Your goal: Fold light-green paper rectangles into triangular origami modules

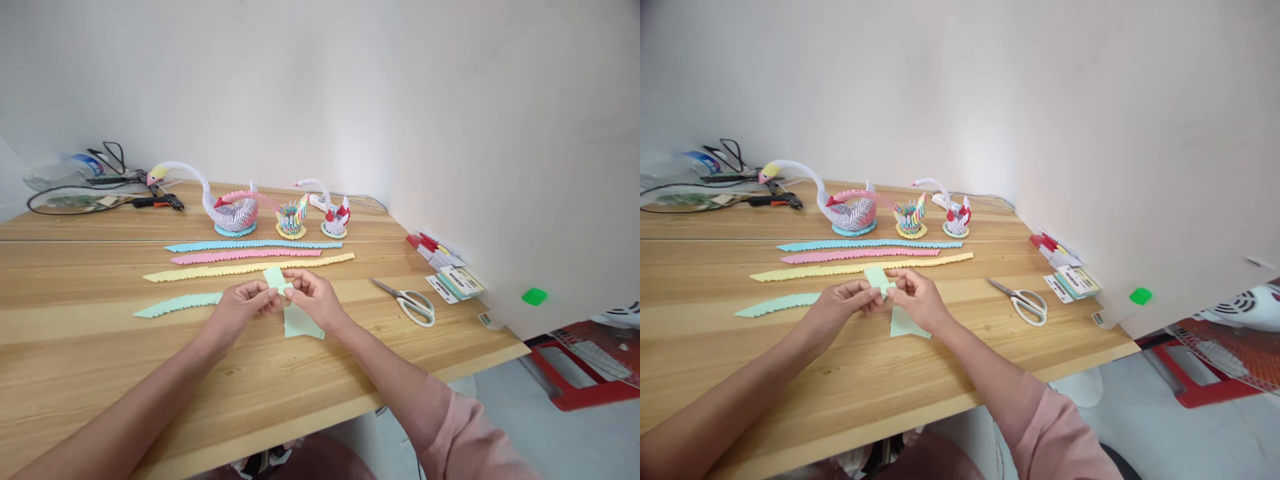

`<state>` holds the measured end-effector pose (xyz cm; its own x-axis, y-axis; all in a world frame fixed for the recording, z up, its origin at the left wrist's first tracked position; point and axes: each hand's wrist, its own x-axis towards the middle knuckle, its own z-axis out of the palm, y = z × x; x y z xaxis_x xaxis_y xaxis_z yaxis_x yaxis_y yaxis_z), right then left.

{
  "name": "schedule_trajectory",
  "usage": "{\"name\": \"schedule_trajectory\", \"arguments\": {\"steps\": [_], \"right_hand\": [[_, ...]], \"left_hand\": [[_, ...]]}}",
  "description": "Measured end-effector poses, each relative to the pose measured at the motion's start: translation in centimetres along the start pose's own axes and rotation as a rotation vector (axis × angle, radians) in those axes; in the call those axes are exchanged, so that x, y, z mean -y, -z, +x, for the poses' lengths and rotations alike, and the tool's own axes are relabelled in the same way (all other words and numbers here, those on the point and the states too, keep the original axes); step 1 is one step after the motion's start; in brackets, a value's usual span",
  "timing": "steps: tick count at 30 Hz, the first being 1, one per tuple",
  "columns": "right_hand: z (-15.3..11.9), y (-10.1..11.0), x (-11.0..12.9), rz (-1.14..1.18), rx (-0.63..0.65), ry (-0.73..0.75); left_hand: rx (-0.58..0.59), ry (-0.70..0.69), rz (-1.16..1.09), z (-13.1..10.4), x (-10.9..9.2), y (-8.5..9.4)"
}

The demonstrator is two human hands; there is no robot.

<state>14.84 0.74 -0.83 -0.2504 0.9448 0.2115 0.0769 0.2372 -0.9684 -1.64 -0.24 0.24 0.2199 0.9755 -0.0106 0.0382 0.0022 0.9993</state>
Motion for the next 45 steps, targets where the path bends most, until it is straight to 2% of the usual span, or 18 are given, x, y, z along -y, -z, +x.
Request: {"name": "schedule_trajectory", "arguments": {"steps": [3, 6, 10, 16, 23, 26, 29, 35, 40, 45], "right_hand": [[0.1, -0.1, -0.1, 0.039, 0.086, -0.021], [0.1, -0.1, 0.0, 0.029, 0.134, -0.066], [0.1, 0.4, 0.1, 0.013, 0.071, -0.086], [0.3, 0.8, 0.1, 0.033, 0.029, -0.05], [0.3, 0.7, -0.1, 0.066, 0.048, -0.023], [0.2, 0.9, 0.0, -0.004, 0.046, 0.018], [0.0, 1.0, 0.5, -0.19, 0.009, 0.08], [-0.2, 1.0, 0.6, -0.554, -0.016, 0.357], [-0.1, 1.4, -0.1, -0.626, 0.026, 0.488], [0.1, 1.8, -0.1, -0.622, 0.084, 0.601]], "left_hand": [[-0.024, -0.021, -0.037, 0.1, -0.2, 0.3], [-0.013, -0.007, 0.023, 0.1, -0.4, 0.3], [0.042, 0.0, 0.152, -0.2, -0.5, 0.1], [0.13, 0.025, 0.087, -0.1, -0.1, -0.1], [0.076, 0.053, 0.07, 0.0, 0.1, 0.3], [0.063, 0.063, 0.084, 0.0, -0.2, 0.3], [0.036, 0.069, 0.093, -0.1, -0.4, 0.2], [-0.005, 0.09, 0.058, -0.1, -0.6, 0.1], [-0.012, 0.103, 0.003, 0.0, -0.3, 0.3], [0.02, 0.147, -0.152, 0.1, 0.0, 0.4]]}}
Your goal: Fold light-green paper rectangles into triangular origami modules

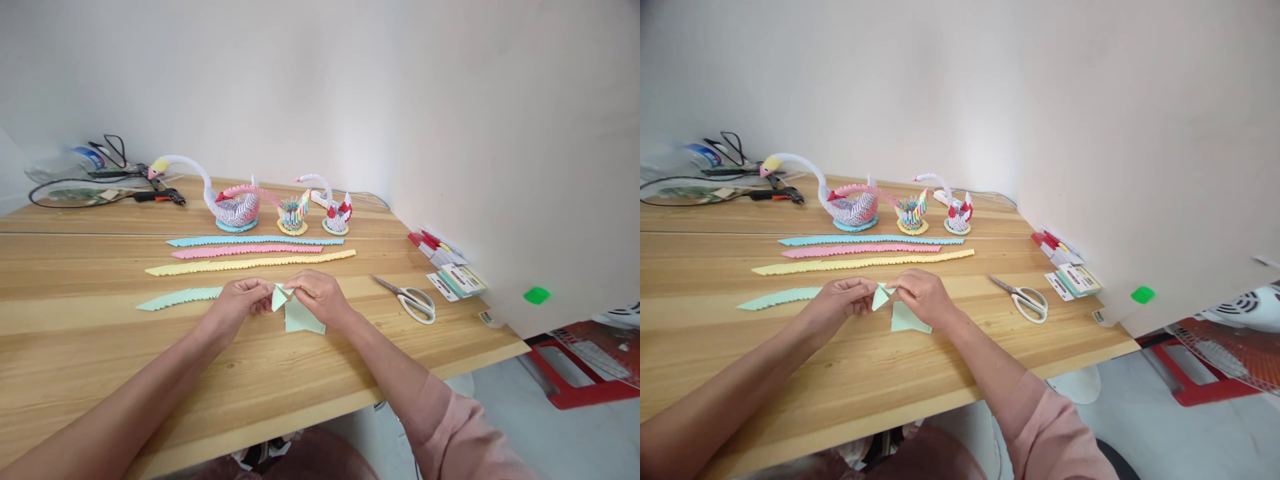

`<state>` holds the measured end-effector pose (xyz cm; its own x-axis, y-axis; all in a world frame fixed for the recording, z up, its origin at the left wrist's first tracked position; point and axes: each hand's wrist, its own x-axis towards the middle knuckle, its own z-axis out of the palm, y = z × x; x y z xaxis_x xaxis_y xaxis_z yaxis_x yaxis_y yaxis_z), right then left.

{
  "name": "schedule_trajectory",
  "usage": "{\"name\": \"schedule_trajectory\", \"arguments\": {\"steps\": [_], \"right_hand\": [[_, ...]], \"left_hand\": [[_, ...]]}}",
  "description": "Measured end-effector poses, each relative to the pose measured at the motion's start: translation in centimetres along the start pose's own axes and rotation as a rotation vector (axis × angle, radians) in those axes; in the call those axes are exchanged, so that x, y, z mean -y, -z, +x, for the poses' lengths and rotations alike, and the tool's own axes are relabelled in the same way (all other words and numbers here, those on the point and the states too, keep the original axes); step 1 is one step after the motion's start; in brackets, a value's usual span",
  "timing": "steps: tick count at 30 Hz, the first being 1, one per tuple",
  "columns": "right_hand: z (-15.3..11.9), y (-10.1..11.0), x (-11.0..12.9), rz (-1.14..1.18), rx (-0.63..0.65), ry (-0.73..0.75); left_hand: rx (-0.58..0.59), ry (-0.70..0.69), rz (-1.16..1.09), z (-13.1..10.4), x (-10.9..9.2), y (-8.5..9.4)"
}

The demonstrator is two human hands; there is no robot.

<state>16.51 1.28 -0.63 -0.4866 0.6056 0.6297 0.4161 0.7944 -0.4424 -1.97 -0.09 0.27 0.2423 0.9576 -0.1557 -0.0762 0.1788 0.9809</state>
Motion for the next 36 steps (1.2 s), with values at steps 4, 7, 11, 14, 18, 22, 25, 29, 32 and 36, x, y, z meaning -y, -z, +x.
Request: {"name": "schedule_trajectory", "arguments": {"steps": [4, 7, 11, 14, 18, 22, 25, 29, 32, 36], "right_hand": [[0.0, 0.2, 0.0, -0.015, 0.004, 0.069], [-0.1, 0.2, -0.2, -0.054, 0.004, 0.086], [-0.1, 0.2, -0.3, -0.074, 0.03, 0.099], [-0.1, 0.3, -0.1, 0.001, 0.075, 0.033], [0.0, 0.9, 0.6, 0.324, 0.11, -0.306], [0.3, 1.0, 1.0, 0.527, 0.114, -0.577], [0.5, 0.6, 1.1, 0.455, 0.135, -0.616], [0.4, 0.2, 0.9, 0.398, 0.134, -0.608], [0.3, 0.0, 0.6, 0.382, 0.131, -0.584], [0.1, -0.1, 0.3, 0.356, 0.128, -0.552]], "left_hand": [[0.022, -0.012, -0.054, 0.0, 0.1, 0.1], [0.039, -0.05, 0.006, -0.1, 0.1, 0.1], [0.025, -0.078, 0.084, 0.1, 0.1, 0.0], [-0.029, -0.075, 0.117, 0.2, 0.2, 0.1], [-0.081, -0.107, 0.133, 0.1, 0.0, 0.0], [-0.093, -0.137, 0.2, -0.2, -0.2, -0.3], [-0.1, -0.172, 0.25, -0.2, -0.1, -0.6], [-0.103, -0.187, 0.275, -0.1, 0.1, -0.7], [-0.103, -0.182, 0.291, -0.1, 0.2, -0.7], [-0.087, -0.169, 0.309, -0.1, 0.1, -0.6]]}}
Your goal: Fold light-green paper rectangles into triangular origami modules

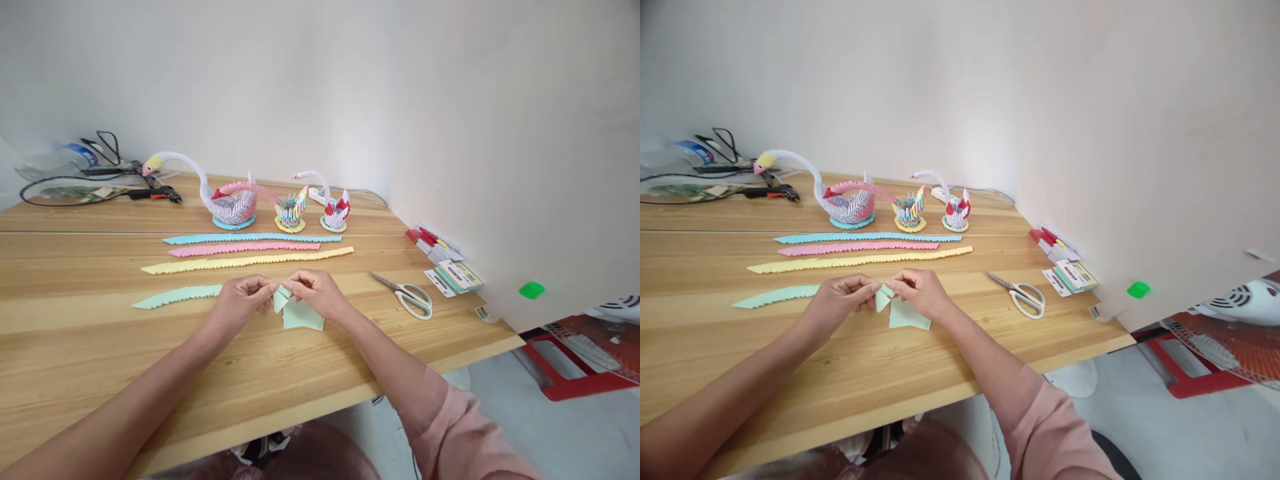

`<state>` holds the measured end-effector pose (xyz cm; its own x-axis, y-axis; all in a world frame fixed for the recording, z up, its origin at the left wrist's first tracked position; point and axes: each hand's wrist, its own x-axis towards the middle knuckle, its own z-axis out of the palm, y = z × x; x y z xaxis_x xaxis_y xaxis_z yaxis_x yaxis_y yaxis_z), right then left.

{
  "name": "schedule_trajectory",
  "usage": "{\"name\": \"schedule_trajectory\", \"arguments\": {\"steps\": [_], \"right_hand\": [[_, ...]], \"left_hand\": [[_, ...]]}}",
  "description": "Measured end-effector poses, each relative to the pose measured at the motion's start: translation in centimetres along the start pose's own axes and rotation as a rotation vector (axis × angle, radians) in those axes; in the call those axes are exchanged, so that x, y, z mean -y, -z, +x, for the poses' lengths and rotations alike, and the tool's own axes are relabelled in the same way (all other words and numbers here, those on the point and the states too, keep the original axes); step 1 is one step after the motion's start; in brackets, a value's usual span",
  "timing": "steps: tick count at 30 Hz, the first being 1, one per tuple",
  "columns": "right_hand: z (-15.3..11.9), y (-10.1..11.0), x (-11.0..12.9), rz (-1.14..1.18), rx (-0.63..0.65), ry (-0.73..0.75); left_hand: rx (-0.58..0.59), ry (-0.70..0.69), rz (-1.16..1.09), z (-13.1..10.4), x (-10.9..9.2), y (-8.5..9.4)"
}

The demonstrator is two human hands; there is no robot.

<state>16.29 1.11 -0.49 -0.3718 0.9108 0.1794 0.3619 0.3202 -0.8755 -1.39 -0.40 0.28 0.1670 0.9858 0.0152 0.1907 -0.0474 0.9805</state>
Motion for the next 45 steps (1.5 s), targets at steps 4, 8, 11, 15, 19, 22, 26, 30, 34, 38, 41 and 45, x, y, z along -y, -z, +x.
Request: {"name": "schedule_trajectory", "arguments": {"steps": [4, 8, 11, 15, 19, 22, 26, 30, 34, 38, 41, 45], "right_hand": [[0.0, 0.5, 0.2, -0.177, -0.008, 0.126], [-0.1, 0.9, 0.5, -0.378, 0.021, 0.33], [-0.2, 0.7, 0.6, -0.326, -0.058, 0.323], [-0.5, 0.5, 1.0, -0.067, -0.213, 0.169], [-0.5, 0.1, 1.4, 0.024, -0.148, 0.138], [-0.3, -0.3, 1.5, 0.072, -0.172, 0.096], [-0.1, -0.5, 1.1, 0.131, -0.165, 0.026], [-0.1, -0.5, 0.7, 0.162, -0.157, 0.017], [-0.1, -0.5, 0.7, 0.143, -0.156, 0.03], [-0.1, -0.5, 0.9, 0.125, -0.171, 0.014], [-0.1, -0.6, 1.0, 0.13, -0.193, -0.005], [0.0, -0.8, 1.0, 0.229, -0.214, -0.029]], "left_hand": [[0.091, -0.017, 0.077, 0.0, 0.0, 0.0], [0.162, -0.035, 0.161, -0.1, 0.2, -0.2], [0.182, -0.008, 0.151, -0.1, 0.3, -0.2], [0.079, 0.033, -0.047, 0.0, 0.3, 0.2], [0.053, 0.061, -0.191, -0.1, 0.3, 0.5], [0.064, 0.073, -0.22, -0.2, 0.3, 0.4], [0.062, 0.075, -0.185, -0.3, 0.2, 0.3], [0.065, 0.057, -0.132, -0.3, -0.1, 0.2], [0.071, 0.036, -0.119, -0.3, -0.1, 0.1], [0.06, 0.031, -0.105, -0.3, -0.1, 0.0], [0.051, 0.034, -0.112, -0.3, -0.1, -0.1], [0.042, 0.033, -0.137, -0.4, -0.1, -0.2]]}}
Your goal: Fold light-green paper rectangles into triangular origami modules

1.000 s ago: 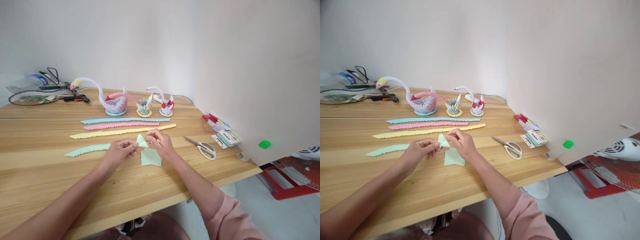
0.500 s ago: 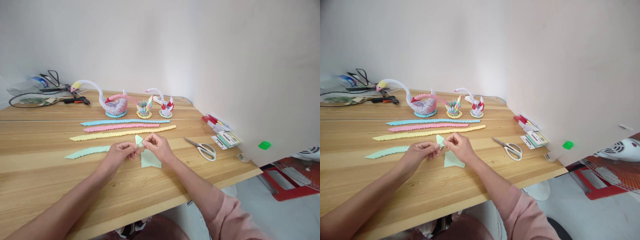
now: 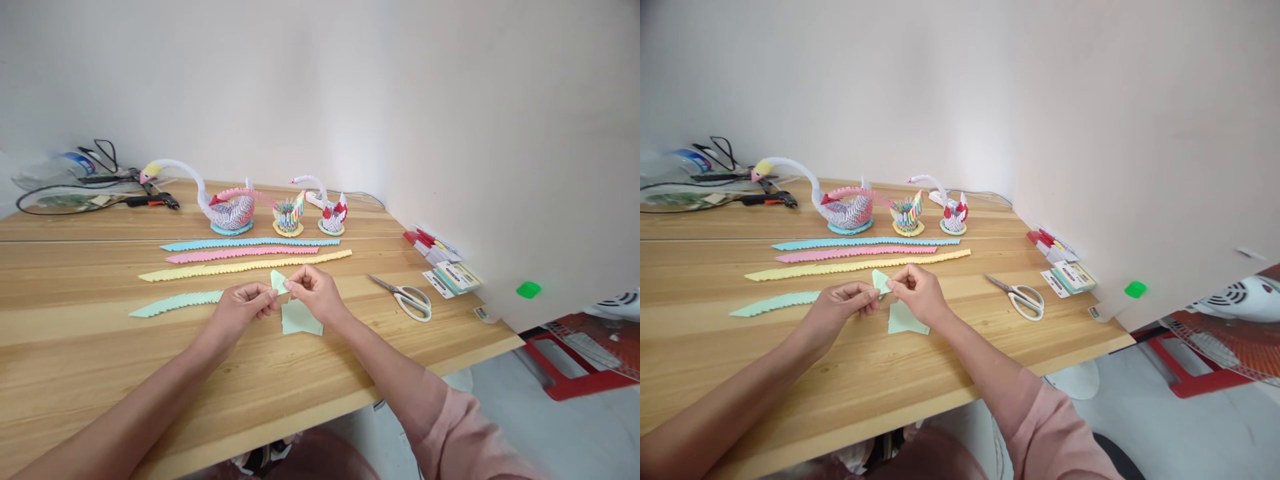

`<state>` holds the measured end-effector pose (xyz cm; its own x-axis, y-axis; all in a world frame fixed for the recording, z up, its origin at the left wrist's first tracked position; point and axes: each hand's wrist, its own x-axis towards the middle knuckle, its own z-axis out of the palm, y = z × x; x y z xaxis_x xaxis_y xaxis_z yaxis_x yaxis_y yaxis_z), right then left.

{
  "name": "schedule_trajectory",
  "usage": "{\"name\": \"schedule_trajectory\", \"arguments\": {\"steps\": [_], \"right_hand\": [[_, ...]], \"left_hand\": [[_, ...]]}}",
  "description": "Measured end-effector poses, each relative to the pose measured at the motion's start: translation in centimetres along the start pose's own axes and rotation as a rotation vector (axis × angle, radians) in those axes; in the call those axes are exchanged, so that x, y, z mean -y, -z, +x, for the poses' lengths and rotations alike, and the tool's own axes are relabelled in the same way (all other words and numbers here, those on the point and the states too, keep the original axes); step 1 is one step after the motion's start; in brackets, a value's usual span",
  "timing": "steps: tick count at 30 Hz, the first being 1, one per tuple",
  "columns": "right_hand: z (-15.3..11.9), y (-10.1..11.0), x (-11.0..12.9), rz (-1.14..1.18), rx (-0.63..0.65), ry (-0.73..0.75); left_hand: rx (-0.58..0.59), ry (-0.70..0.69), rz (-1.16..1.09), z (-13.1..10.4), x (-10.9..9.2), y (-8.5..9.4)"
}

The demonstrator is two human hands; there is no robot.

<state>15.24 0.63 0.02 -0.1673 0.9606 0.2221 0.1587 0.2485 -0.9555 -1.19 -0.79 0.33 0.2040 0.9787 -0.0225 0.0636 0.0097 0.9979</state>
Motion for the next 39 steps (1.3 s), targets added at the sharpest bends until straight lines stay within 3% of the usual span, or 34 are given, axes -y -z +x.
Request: {"name": "schedule_trajectory", "arguments": {"steps": [8, 13, 18, 24, 30, 36, 39], "right_hand": [[0.4, 0.5, -0.2, 0.305, 0.05, -0.171], [0.0, -0.1, 0.1, 0.135, 0.163, -0.177], [0.4, 0.0, -0.3, 0.1, 0.109, -0.167], [1.2, 1.5, -0.4, 0.189, -0.078, -0.103], [0.4, 0.3, -0.2, 0.105, 0.191, -0.069], [0.4, 0.1, -0.4, 0.079, 0.108, -0.089], [1.0, 0.8, -0.4, 0.21, -0.035, -0.11]], "left_hand": [[-0.037, -0.011, -0.02, -0.2, 0.3, 0.0], [-0.031, -0.004, -0.039, 0.0, 0.5, -0.1], [-0.036, -0.015, -0.039, 0.1, 0.6, -0.2], [-0.019, -0.008, -0.013, -0.1, 0.4, -0.1], [0.07, -0.024, 0.108, -0.3, 0.6, -0.7], [0.083, -0.048, 0.176, -0.3, 0.8, -1.2], [0.119, -0.057, 0.171, -0.5, 0.8, -1.4]]}}
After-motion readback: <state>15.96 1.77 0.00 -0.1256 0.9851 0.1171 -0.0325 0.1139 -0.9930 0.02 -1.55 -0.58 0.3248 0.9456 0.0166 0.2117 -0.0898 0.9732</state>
